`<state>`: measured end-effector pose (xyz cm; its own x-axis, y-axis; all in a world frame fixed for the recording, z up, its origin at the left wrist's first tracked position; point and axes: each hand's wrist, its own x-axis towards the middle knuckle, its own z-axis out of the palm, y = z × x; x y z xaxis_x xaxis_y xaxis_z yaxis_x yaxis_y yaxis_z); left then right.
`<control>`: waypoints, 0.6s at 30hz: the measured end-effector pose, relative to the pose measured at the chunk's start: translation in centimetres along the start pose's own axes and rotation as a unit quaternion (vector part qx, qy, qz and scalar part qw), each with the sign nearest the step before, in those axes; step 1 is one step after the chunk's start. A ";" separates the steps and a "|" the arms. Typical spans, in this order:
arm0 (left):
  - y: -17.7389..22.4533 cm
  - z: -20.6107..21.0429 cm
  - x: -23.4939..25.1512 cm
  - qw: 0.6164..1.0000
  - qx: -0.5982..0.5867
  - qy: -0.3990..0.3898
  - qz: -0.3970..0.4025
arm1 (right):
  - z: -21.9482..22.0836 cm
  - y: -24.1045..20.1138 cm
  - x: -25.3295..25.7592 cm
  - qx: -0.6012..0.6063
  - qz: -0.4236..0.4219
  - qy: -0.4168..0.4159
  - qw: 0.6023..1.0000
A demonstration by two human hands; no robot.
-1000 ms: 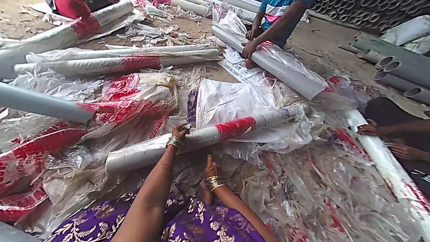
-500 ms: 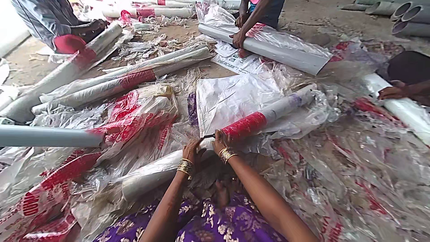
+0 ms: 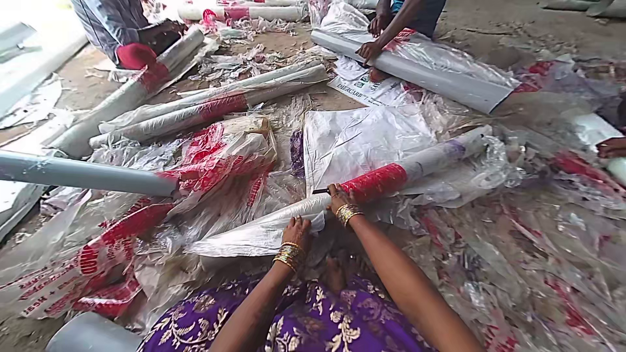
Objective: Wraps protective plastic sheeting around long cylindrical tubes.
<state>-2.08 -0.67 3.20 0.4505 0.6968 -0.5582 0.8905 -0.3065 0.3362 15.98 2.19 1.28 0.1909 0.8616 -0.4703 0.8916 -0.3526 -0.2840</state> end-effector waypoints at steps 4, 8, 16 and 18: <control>1.5 -0.2 -1.7 0.999 0.018 -0.036 -0.025 | -0.3 -0.2 -0.3 -0.025 0.003 0.006 1.000; 1.7 1.7 -3.6 0.998 0.028 -0.050 -0.033 | -0.5 -0.7 0.1 -0.033 0.008 -0.006 0.999; -2.7 1.0 -7.5 0.980 -0.104 -0.020 0.169 | -1.3 -0.8 0.4 -0.010 0.028 0.002 1.000; -6.3 -1.0 -8.6 0.977 -0.108 0.067 0.172 | -1.4 -1.0 0.4 -0.007 0.032 -0.002 0.999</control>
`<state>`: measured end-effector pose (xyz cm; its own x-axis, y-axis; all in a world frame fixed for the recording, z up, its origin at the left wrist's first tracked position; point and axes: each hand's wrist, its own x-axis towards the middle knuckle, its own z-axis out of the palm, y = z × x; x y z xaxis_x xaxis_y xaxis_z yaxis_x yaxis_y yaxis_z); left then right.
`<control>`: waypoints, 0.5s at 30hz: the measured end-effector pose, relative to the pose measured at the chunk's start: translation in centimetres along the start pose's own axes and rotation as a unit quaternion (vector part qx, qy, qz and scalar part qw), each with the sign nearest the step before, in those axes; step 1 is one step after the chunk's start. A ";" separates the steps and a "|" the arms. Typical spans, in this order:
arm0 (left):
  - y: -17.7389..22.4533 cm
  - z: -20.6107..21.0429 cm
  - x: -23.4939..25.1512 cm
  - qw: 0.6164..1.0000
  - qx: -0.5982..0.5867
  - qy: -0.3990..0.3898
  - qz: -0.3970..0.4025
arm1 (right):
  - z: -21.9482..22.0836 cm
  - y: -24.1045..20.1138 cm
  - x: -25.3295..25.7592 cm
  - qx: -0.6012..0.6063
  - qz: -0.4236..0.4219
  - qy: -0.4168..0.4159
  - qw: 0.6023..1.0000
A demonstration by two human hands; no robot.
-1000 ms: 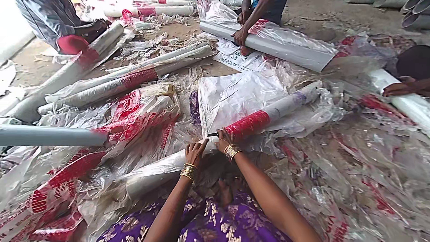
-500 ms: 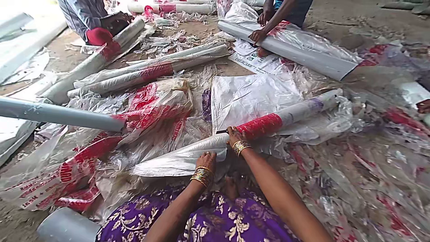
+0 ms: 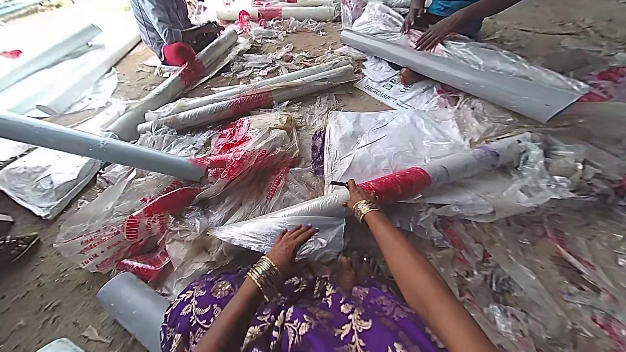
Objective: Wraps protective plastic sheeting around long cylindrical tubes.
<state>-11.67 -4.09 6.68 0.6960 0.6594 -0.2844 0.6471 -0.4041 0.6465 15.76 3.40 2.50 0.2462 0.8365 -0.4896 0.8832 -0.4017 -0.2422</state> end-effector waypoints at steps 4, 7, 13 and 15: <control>-7.1 -7.6 -2.5 0.965 0.150 -0.024 -0.215 | 0.4 -0.3 -0.5 -0.008 0.012 0.006 1.000; -12.9 -8.2 -3.5 0.937 0.187 -0.069 -0.288 | 0.9 -1.1 -1.1 -0.005 0.009 0.015 1.000; -16.0 -5.0 -3.6 0.950 0.171 -0.041 -0.259 | 4.8 -4.7 -2.1 -0.020 -0.114 -0.051 0.992; -15.6 -4.7 -3.7 0.950 0.165 -0.037 -0.261 | 5.3 -4.3 -1.8 -0.007 -0.130 -0.045 0.991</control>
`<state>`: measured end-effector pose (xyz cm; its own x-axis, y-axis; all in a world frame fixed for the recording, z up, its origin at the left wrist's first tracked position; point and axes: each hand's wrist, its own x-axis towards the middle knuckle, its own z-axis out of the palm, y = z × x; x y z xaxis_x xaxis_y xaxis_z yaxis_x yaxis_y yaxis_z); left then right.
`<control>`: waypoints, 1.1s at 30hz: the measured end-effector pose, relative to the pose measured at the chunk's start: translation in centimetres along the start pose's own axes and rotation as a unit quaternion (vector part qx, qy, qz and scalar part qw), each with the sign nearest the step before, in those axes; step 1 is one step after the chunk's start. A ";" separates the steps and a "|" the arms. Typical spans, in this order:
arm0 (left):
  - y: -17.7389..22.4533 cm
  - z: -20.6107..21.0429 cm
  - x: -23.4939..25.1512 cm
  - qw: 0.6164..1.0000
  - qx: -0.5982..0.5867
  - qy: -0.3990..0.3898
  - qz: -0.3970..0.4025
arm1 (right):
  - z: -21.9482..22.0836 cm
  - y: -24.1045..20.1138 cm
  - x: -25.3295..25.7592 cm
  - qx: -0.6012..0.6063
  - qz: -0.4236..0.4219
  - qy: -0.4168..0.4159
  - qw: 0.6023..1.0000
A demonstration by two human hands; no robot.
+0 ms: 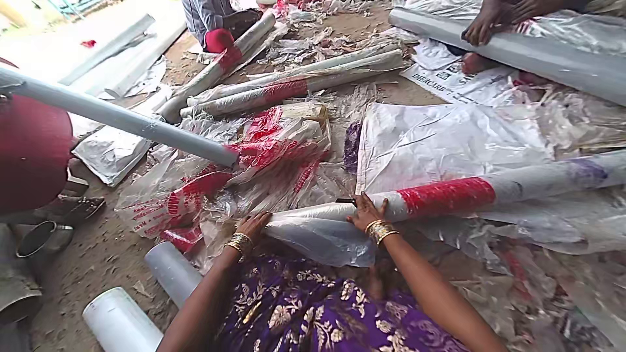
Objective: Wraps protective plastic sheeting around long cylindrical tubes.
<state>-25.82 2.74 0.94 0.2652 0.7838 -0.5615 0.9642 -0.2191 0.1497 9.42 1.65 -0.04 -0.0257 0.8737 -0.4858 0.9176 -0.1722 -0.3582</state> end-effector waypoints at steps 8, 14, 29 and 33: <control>1.6 -1.4 -2.0 0.999 0.027 0.011 -0.032 | 1.1 0.3 -0.9 -0.057 0.007 0.030 0.998; 5.4 -2.5 -8.4 0.993 0.057 -0.084 -0.051 | 0.3 -0.5 -0.6 -0.079 0.020 0.007 0.997; 12.7 -1.4 -9.7 0.932 -0.017 0.332 0.144 | -2.2 0.2 2.4 0.034 0.044 0.019 0.998; 17.8 -4.8 -2.2 0.995 -0.047 0.079 0.036 | -2.9 0.9 2.3 0.071 0.031 0.012 0.997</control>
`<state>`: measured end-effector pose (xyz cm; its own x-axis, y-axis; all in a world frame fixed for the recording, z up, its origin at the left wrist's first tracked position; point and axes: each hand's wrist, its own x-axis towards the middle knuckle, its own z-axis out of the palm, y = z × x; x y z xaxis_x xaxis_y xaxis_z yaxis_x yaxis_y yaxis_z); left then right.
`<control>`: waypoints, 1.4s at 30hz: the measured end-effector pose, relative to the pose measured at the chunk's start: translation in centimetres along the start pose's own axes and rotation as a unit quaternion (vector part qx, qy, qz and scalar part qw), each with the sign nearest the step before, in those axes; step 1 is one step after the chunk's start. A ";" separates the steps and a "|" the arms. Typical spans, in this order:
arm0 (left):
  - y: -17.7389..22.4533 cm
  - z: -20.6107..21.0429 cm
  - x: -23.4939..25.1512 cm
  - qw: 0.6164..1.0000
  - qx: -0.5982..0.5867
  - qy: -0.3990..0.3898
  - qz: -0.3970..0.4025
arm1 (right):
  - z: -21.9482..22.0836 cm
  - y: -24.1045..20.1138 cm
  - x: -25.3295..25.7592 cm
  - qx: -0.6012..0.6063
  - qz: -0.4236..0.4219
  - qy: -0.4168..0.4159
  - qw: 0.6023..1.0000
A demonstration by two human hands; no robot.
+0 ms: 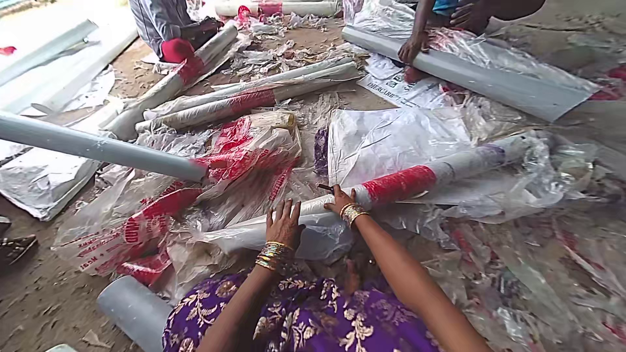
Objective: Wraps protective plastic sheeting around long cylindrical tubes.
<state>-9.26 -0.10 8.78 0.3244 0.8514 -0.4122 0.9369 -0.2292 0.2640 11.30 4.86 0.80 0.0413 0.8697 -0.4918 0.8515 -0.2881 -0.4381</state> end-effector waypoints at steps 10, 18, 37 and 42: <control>2.3 9.8 3.4 0.997 0.068 0.043 -0.003 | 0.0 0.9 0.2 0.022 -0.013 -0.009 1.000; -1.0 11.5 4.0 0.967 -0.057 0.205 0.138 | 1.0 4.3 -2.2 0.153 -0.032 0.142 0.977; -2.0 0.4 6.5 0.978 0.010 -0.189 0.085 | -0.4 3.0 -2.1 -0.090 0.018 0.049 0.995; -0.7 4.8 2.6 0.997 0.029 -0.059 0.034 | -1.3 2.3 -1.8 -0.103 0.022 0.032 0.994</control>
<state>-8.45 0.01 3.30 0.3974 0.7721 -0.4959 0.9170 -0.3142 0.2457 13.86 3.18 1.70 0.1081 0.8839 -0.4551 0.9369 -0.2437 -0.2508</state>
